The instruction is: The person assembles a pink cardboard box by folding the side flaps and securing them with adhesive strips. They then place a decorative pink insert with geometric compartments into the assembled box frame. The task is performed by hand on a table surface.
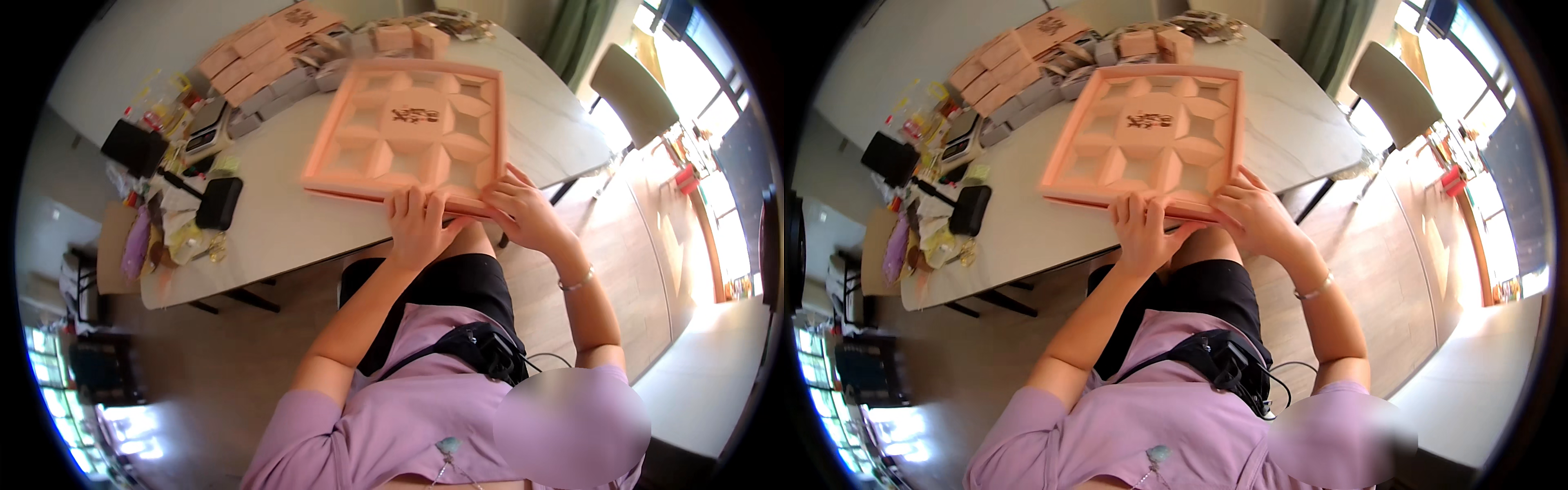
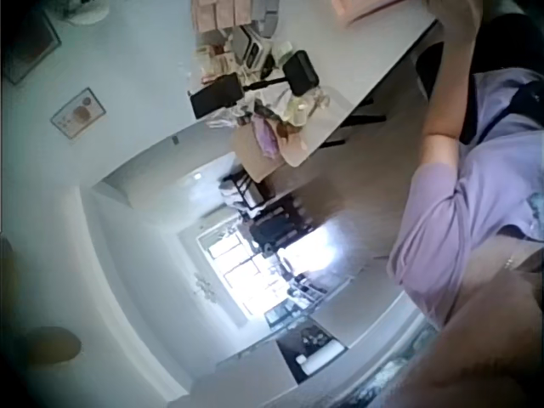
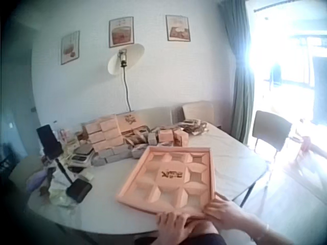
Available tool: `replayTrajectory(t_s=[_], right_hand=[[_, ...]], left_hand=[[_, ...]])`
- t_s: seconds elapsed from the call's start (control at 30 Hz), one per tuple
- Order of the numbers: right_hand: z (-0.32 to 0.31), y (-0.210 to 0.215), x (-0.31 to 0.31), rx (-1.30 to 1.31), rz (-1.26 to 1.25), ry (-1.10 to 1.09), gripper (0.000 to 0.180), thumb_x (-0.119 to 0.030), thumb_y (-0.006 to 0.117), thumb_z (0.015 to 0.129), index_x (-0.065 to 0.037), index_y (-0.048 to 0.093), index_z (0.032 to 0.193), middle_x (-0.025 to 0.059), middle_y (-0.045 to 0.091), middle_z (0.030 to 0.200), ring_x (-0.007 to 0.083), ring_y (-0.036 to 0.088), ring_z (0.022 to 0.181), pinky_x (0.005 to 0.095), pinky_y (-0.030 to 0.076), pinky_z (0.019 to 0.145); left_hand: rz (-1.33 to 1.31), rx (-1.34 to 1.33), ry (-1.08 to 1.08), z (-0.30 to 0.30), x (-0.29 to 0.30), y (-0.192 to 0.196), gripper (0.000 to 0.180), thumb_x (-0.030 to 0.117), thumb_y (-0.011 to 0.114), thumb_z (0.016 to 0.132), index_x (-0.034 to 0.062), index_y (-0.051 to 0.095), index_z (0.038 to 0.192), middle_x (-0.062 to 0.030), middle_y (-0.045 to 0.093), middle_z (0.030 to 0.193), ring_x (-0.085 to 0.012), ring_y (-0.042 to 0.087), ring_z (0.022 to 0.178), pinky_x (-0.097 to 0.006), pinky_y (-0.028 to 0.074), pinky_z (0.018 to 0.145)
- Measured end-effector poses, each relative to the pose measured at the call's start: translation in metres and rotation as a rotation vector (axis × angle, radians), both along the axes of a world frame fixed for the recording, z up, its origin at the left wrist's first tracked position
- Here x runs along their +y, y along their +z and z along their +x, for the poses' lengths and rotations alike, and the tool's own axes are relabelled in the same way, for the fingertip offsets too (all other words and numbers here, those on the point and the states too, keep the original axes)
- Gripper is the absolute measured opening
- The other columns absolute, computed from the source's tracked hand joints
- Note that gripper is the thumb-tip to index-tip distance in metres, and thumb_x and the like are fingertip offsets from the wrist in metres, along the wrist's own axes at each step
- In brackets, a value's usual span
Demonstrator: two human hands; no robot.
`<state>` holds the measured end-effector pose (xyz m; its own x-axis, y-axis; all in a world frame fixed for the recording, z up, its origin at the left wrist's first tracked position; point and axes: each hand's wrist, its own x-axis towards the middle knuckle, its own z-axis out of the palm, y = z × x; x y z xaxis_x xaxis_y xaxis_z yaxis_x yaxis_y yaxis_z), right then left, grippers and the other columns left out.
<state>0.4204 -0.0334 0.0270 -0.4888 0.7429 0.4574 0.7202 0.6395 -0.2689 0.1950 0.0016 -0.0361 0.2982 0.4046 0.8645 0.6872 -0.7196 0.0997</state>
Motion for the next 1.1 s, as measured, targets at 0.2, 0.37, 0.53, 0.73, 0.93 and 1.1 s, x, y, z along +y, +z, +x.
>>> replayTrajectory(t_s=[0.2,0.37,0.53,0.73,0.93,1.1], right_hand=[[-0.028,0.038,-0.001,0.010,-0.057,-0.117,0.041,-0.027,0.073,0.087,-0.006,0.063,0.120,0.0171,0.054,0.141,0.0419,0.053,0.126,0.0511,0.038,0.114],[-0.029,0.028,0.085,-0.077,-0.255,-0.804,0.082,-0.053,0.052,0.101,-0.013,0.015,0.162,0.0342,0.023,0.160,0.0455,0.017,0.153,0.0510,0.031,0.119],[0.018,-0.033,0.137,0.205,-0.356,-0.744,0.096,-0.060,0.051,0.098,0.000,0.008,0.160,0.0431,0.023,0.155,0.0505,0.030,0.146,0.0505,0.035,0.117],[0.016,-0.022,0.135,0.135,-0.487,-0.676,0.095,-0.054,0.055,0.098,0.005,0.011,0.158,0.0435,0.032,0.150,0.0516,0.041,0.139,0.0463,0.041,0.112],[0.083,-0.035,0.123,-0.007,-0.087,-0.632,0.070,-0.038,0.064,0.097,-0.012,0.034,0.155,0.0291,0.051,0.140,0.0462,0.052,0.129,0.0476,0.045,0.107],[-0.033,0.034,0.028,0.186,-0.070,-0.208,0.041,-0.029,0.082,0.081,-0.008,0.070,0.113,0.0120,0.063,0.119,0.0344,0.059,0.115,0.0483,0.047,0.098]], left_hand=[[-0.048,-0.125,0.190,-0.090,0.087,0.025,0.079,0.058,0.068,0.090,0.0003,0.051,0.141,-0.0192,0.053,0.142,-0.0357,0.046,0.136,-0.052,0.029,0.117],[-0.917,-0.235,0.084,-0.176,0.176,0.030,0.058,0.044,0.050,0.106,-0.0042,0.054,0.139,-0.0184,0.063,0.131,-0.0275,0.061,0.118,-0.036,0.048,0.100],[-1.338,-0.246,-0.134,-0.156,0.165,0.045,0.048,0.039,0.044,0.110,-0.0020,0.060,0.129,-0.0093,0.065,0.109,-0.0163,0.060,0.103,-0.032,0.048,0.093],[-1.371,-0.235,-0.085,-0.159,0.141,0.038,0.042,0.036,0.039,0.111,0.0038,0.057,0.131,-0.0076,0.063,0.114,-0.0141,0.057,0.105,-0.031,0.049,0.089],[-0.890,-0.315,-0.310,-0.170,0.050,0.041,0.051,0.037,0.077,0.089,0.0074,0.063,0.128,-0.0112,0.057,0.129,-0.0201,0.058,0.117,-0.037,0.053,0.084],[-0.621,-0.117,-0.352,-0.176,-0.019,0.026,0.077,0.036,0.094,0.066,0.0159,0.062,0.133,-0.0096,0.052,0.139,-0.0226,0.060,0.114,-0.037,0.055,0.079]])
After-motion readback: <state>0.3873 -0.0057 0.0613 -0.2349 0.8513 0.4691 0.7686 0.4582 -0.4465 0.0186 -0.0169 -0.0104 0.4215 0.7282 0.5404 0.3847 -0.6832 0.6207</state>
